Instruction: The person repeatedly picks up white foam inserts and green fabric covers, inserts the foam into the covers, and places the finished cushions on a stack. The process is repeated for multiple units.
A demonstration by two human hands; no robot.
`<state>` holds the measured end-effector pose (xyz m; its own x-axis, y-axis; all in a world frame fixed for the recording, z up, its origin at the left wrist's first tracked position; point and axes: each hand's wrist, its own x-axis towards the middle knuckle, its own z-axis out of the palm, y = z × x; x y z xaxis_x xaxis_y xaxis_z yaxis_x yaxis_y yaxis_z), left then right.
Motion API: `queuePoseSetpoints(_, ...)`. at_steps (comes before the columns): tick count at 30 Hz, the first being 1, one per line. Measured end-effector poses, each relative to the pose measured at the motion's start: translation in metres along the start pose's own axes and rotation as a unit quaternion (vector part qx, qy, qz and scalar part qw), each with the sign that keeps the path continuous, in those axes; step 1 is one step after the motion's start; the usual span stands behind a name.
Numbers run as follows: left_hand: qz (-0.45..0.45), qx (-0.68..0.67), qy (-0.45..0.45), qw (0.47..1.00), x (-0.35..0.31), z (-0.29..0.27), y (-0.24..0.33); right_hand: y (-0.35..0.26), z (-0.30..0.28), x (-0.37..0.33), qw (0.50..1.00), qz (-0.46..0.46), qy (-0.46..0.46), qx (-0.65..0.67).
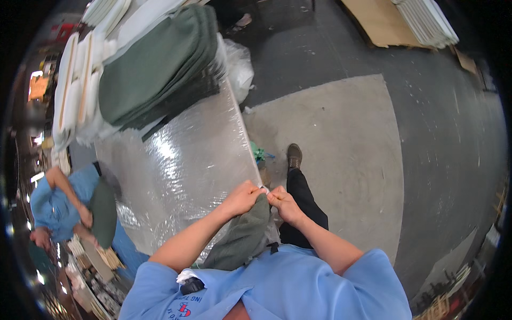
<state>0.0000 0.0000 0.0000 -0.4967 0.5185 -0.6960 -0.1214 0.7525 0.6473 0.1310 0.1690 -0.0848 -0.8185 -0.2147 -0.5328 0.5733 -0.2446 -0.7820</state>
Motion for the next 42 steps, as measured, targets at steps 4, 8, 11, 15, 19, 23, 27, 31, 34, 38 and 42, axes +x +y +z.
queuePoseSetpoints(4, 0.045, 0.083, 0.1, 0.991, 0.01, 0.008, -0.008, -0.002, -0.006, 0.017, 0.992, 0.04, -0.043, 0.11)
queuePoseSetpoints(8, -0.026, 0.065, 0.082, 0.994, 0.0, 0.01, 0.001, -0.003, 0.004, 0.011, 0.978, 0.111, -0.038, 0.175)
queuePoseSetpoints(11, -0.015, -0.024, 0.098, 0.995, -0.029, 0.007, -0.013, -0.01, 0.004, 0.007, 0.973, 0.116, -0.059, 0.192)
queuePoseSetpoints(15, -0.042, -0.016, 0.075, 0.996, -0.107, -0.001, -0.049, -0.007, -0.004, 0.002, 0.969, 0.071, -0.093, 0.217)
queuePoseSetpoints(19, -0.061, -0.114, 0.195, 0.972, -0.141, 0.037, -0.082, -0.009, -0.002, 0.002, 0.959, 0.066, -0.111, 0.251)
queuePoseSetpoints(23, -0.11, -0.045, 0.334, 0.935, -0.124, 0.056, -0.081, 0.0, -0.009, 0.005, 0.975, 0.074, -0.082, 0.193)
queuePoseSetpoints(27, -0.054, -0.18, 0.397, 0.898, -0.164, 0.055, -0.119, -0.05, -0.026, -0.017, 0.987, 0.036, -0.103, -0.12)
queuePoseSetpoints(31, -0.176, -0.241, 0.451, 0.842, -0.292, 0.069, -0.182, -0.169, -0.027, -0.071, 0.915, -0.099, -0.123, -0.371)
queuePoseSetpoints(34, -0.27, -0.176, 0.527, 0.786, -0.392, 0.156, -0.224, -0.245, 0.052, -0.125, 0.726, -0.251, -0.269, -0.581)
queuePoseSetpoints(38, -0.333, -0.398, 0.463, 0.719, -0.406, 0.277, -0.214, -0.232, 0.138, -0.148, 0.475, -0.351, -0.384, -0.71)
queuePoseSetpoints(42, -0.181, -0.619, 0.395, 0.654, -0.362, 0.346, -0.165, -0.193, 0.167, -0.137, 0.467, -0.353, -0.418, -0.695)
